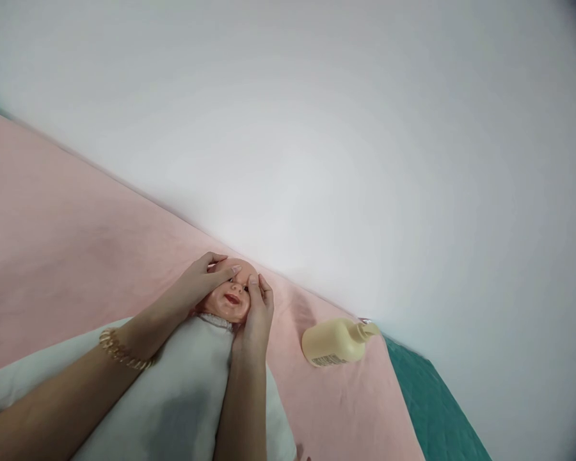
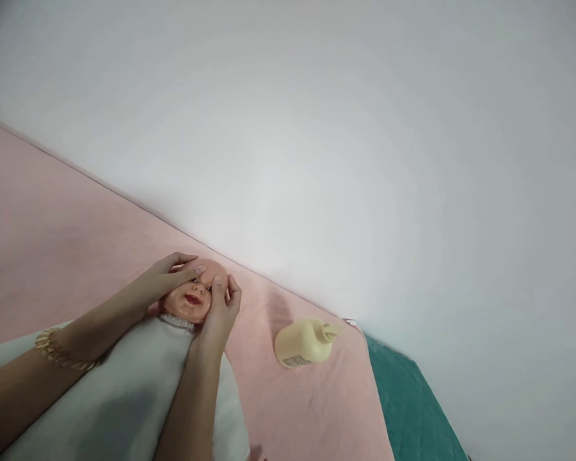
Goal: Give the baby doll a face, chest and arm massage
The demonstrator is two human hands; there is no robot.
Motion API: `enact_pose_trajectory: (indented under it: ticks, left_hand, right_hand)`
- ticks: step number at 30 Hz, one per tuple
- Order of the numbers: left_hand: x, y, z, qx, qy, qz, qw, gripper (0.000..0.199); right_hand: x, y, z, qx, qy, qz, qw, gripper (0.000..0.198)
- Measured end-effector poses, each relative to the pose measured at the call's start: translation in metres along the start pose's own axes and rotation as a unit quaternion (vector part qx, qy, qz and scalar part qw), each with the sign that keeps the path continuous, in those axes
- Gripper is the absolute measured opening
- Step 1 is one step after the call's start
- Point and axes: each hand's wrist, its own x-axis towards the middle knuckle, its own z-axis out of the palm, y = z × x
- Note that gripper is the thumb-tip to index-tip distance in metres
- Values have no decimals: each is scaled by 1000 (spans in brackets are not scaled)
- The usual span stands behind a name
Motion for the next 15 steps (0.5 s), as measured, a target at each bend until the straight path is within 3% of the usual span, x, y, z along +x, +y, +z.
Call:
enact_pose_trajectory:
  ticks: [7, 15]
  left_hand:
    - [4, -5, 0, 14, 12, 10, 1000, 58]
    - [7, -11, 1, -61, -17, 20, 998, 51]
  right_hand:
    - [6, 4, -4, -16, 14, -4, 1000, 51]
    - [4, -1, -2, 36, 10, 11, 999, 41]
